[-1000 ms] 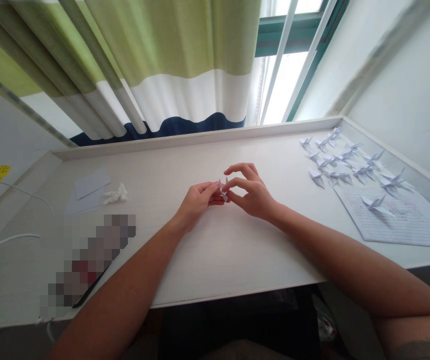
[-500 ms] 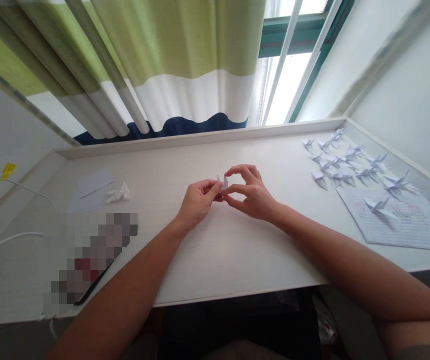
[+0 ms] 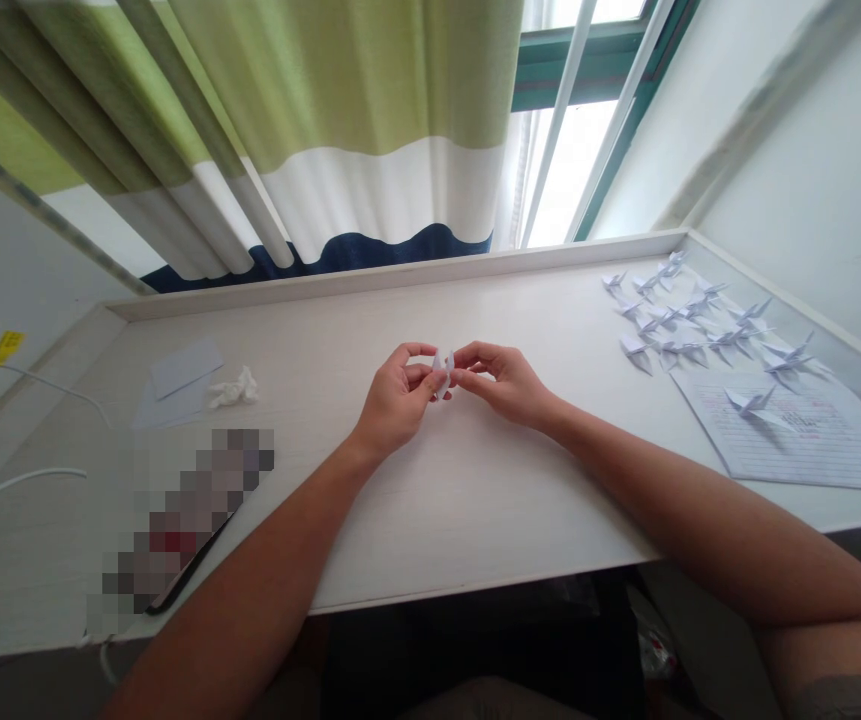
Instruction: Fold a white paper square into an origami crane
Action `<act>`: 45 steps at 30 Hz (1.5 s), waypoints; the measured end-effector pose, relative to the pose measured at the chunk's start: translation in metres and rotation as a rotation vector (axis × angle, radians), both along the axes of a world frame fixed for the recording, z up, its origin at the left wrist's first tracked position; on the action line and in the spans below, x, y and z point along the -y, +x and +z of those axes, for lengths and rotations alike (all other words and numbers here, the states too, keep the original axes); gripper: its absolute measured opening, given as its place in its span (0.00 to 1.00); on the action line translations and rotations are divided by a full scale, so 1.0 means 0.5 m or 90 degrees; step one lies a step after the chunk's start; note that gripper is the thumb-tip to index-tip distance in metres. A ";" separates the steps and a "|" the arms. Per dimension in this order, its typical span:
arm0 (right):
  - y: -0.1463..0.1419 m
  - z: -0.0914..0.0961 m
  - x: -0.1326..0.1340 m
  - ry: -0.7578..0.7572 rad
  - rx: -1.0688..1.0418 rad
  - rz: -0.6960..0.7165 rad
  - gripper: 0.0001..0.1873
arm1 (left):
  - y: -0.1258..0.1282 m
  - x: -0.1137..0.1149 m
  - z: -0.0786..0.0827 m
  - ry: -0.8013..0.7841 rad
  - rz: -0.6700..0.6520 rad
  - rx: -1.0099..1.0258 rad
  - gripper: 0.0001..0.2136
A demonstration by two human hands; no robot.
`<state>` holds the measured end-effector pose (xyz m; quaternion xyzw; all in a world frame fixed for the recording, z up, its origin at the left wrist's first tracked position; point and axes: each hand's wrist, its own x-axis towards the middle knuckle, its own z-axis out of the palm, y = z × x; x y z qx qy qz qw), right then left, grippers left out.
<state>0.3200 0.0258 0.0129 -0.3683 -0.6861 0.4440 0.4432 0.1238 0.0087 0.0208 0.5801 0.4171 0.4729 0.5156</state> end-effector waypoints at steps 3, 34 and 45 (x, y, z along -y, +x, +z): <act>-0.003 0.001 0.001 -0.059 -0.086 0.067 0.18 | -0.001 0.004 0.008 -0.004 -0.009 0.023 0.24; -0.003 0.027 0.012 -0.100 -0.172 0.086 0.14 | 0.000 0.011 0.010 -0.007 -0.038 -0.036 0.17; 0.008 0.031 0.009 -0.048 -0.149 0.131 0.17 | -0.010 0.005 0.010 0.000 -0.144 -0.033 0.17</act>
